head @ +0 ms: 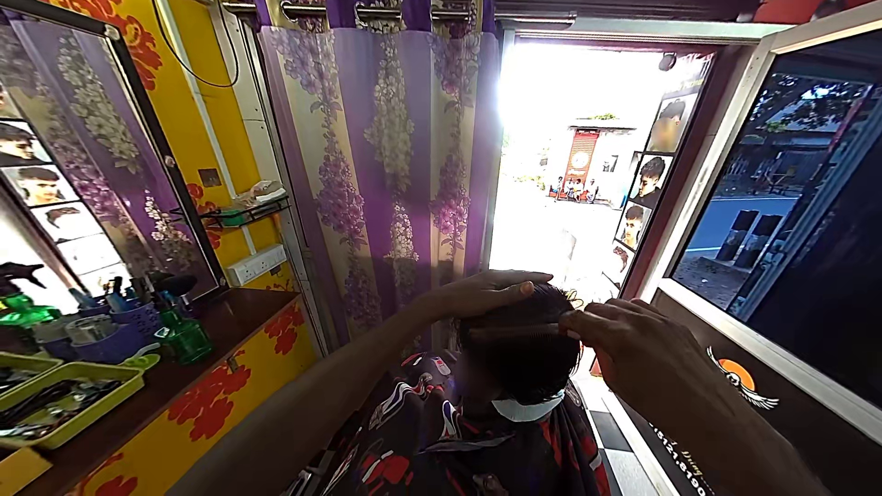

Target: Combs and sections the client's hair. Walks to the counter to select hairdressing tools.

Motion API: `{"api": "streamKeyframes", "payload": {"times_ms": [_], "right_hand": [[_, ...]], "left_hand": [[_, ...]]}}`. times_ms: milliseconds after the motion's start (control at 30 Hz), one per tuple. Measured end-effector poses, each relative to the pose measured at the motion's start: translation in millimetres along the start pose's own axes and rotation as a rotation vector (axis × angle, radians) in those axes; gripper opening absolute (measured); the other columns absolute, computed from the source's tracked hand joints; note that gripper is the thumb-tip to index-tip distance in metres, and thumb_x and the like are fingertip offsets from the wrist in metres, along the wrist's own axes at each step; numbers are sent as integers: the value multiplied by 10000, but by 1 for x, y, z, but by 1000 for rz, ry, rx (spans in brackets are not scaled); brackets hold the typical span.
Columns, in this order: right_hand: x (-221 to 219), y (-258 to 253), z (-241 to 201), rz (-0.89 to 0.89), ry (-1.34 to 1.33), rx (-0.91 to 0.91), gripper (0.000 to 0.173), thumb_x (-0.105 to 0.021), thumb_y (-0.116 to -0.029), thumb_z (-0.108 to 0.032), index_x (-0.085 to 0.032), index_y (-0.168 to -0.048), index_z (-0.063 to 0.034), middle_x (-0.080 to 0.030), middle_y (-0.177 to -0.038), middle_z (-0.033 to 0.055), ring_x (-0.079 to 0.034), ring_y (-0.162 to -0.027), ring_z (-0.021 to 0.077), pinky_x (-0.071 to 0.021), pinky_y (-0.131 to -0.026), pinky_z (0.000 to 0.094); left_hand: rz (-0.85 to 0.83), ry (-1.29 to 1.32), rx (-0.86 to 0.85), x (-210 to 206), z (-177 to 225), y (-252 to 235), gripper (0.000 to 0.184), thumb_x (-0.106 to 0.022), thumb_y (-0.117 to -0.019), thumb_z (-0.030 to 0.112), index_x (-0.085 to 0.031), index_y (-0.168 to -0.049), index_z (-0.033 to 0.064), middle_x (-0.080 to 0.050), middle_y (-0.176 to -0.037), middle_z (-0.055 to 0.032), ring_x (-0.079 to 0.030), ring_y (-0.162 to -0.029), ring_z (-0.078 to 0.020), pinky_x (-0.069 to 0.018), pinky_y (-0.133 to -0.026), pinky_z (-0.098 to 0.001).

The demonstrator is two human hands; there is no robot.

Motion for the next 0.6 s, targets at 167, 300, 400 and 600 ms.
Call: {"api": "streamKeyframes", "payload": {"times_ms": [167,300,400,600], "right_hand": [[-22,34,-31,-422,32,28,176,-763,-754,77,-732,-798,-90,-664,-701,93,-681,-683,308,-557,-645,501],[-22,40,-55,-547,-120,220,131,-706,-833,28,-720,-863,-99,-679,-766,89,-688,-718,293,-556,-634,476],[6,11,-51,-41,-48,181,143,-642,-869,-43,-709,-927,-155,-635,-743,10,-644,-634,202,-525,-521,368],[1,-15,-39,142,83,246,272,-599,-907,11,-745,-1093,-124,-693,-900,53,-649,-751,227,-505,-617,357]], "left_hand": [[1,7,22,1,0,0,631,-354,-1067,550,-483,-1536,147,-528,-1523,-31,-499,-1379,-114,-376,-1178,-375],[5,28,-7,2,-3,0,616,-356,-1075,534,-483,-1536,146,-539,-1514,-29,-512,-1369,-111,-390,-1172,-366],[6,30,-1,1,-4,-1,606,-358,-1077,525,-487,-1535,149,-535,-1517,-21,-506,-1371,-104,-385,-1172,-360],[-3,27,16,1,0,-1,561,-336,-1098,469,-495,-1525,142,-543,-1506,-21,-510,-1365,-97,-383,-1173,-349]]}}
Point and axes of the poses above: each hand's wrist, its own y-axis away from the middle knuckle, its own x-axis out of the back of the hand, z = x × y, the point moved 6 cm from there along -y, towards the middle knuckle
